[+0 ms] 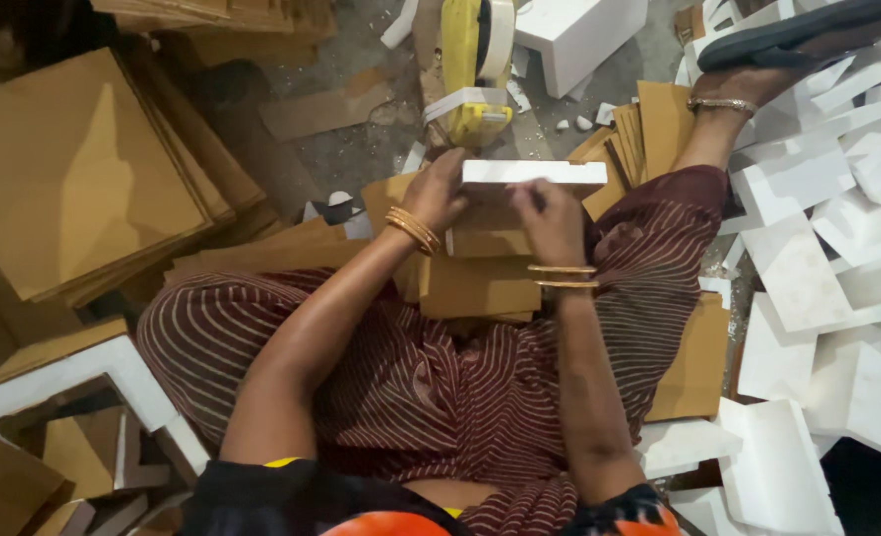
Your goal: The person sits on the floor and assembles small cardboard boxes by inserting white foam inserts and sealing the flaps with a handheld tape dispenser. The person repeatedly picks up flat cardboard pieces, folds them, inserts foam, and tapes the boxes closed.
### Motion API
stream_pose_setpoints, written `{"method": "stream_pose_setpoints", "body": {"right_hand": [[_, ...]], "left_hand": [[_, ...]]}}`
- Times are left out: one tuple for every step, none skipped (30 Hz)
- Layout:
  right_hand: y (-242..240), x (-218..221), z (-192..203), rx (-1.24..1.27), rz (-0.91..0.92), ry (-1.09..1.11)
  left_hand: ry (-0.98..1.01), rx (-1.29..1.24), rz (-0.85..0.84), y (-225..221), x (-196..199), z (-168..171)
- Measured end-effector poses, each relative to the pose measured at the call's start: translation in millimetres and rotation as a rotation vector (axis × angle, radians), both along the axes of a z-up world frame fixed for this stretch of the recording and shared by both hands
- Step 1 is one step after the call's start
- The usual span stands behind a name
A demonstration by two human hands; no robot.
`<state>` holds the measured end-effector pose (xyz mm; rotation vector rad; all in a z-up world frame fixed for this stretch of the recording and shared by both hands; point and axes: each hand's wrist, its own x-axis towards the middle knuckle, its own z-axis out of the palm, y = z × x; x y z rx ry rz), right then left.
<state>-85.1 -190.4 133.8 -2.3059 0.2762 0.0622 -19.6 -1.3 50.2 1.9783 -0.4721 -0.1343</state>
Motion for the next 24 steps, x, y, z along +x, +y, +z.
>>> {"method": "stream_pose_setpoints", "body": {"right_hand": [[-0.2, 5.1, 9.8, 0.003, -0.015, -0.080], [-0.6, 11.5, 17.1, 0.006, -0.031, -0.160], [-0.2, 18.9, 20.3, -0.054, 0.038, -0.254], [-0.8, 30.1, 20.7, -0.114, 0.108, -0.346], [-1.4, 42.2, 18.4, -0.173, 0.180, -0.439], [-1.3, 53.9, 13.6, -0.046, 0.185, -0.303], [-0.4, 66.1, 6.8, 0.083, 0.194, -0.166], [-0.3, 75.8, -0.9, 0.211, 0.203, -0.028], [-0.5, 82.3, -9.9, 0.148, 0.191, 0.013], [-0.6, 88.0, -19.7, 0.085, 0.180, 0.054], [-2.1, 94.2, -28.5, 0.020, 0.169, 0.094], [-5.2, 100.5, -36.2, -0.024, 0.183, 0.160], [-9.3, 103.8, -43.3, -0.068, 0.196, 0.230], [-13.0, 106.0, -49.7, -0.113, 0.209, 0.299], [-17.3, 107.5, -54.6, 0.011, 0.236, 0.286], [-19.9, 107.0, -59.0, 0.134, 0.262, 0.270], [-21.4, 111.6, -62.0, 0.260, 0.297, 0.248], [-25.8, 116.3, -63.2, 0.318, 0.284, 0.289], [-29.0, 113.6, -66.9, 0.381, 0.268, 0.343], [-31.8, 111.0, -71.7, 0.444, 0.252, 0.398], [-37.1, 110.5, -75.7, 0.364, 0.234, 0.435], [-42.6, 111.7, -80.3, 0.283, 0.216, 0.470], [-49.3, 116.8, -84.5, 0.204, 0.186, 0.491], [-56.1, 119.6, -90.0, 0.052, 0.276, 0.480]], "left_hand": [[0.007, 0.005, 0.002, 0.8, 0.9, -1.3], [-0.002, 0.003, -0.005, 1.3, 1.8, -1.9], [-0.009, 0.004, -0.019, 2.5, 1.3, -2.6], [-0.016, 0.005, -0.032, 3.0, 0.6, -2.8], [-0.034, 0.023, -0.031, 3.3, 0.8, -2.5], [-0.052, 0.041, -0.031, 3.6, 1.0, -1.7], [-0.070, 0.061, -0.028, 4.6, 1.1, -0.5], [-0.069, 0.083, -0.029, 5.7, 1.6, 0.7], [-0.064, 0.105, -0.028, 6.8, 0.9, 1.3], [-0.060, 0.127, -0.028, 8.1, 0.4, 1.7], [-0.107, 0.120, -0.025, 9.4, 1.4, 2.1], [-0.154, 0.112, -0.023, 10.7, 2.0, 2.4], [-0.198, 0.104, -0.021, 11.2, -0.1, 2.6], [-0.204, 0.134, -0.012, 11.3, -2.3, 2.9], [-0.219, 0.158, -0.010, 8.8, -1.6, 3.6], [-0.233, 0.183, -0.008, 6.1, -1.2, 4.5], [-0.248, 0.201, -0.007, 5.9, 1.3, 5.3], [-0.263, 0.219, -0.006, 5.5, 2.7, 5.7], [-0.263, 0.240, -0.008, 7.2, -2.8, 4.4], [-0.266, 0.241, -0.001, 9.2, -6.6, 2.6], [-0.270, 0.236, 0.010, 8.4, -9.1, 1.0], [-0.273, 0.232, 0.021, 7.9, -12.1, -0.1], [-0.283, 0.222, -0.001, 7.8, -10.4, 0.4], [-0.293, 0.212, -0.023, 8.3, -10.0, 1.4]]}}
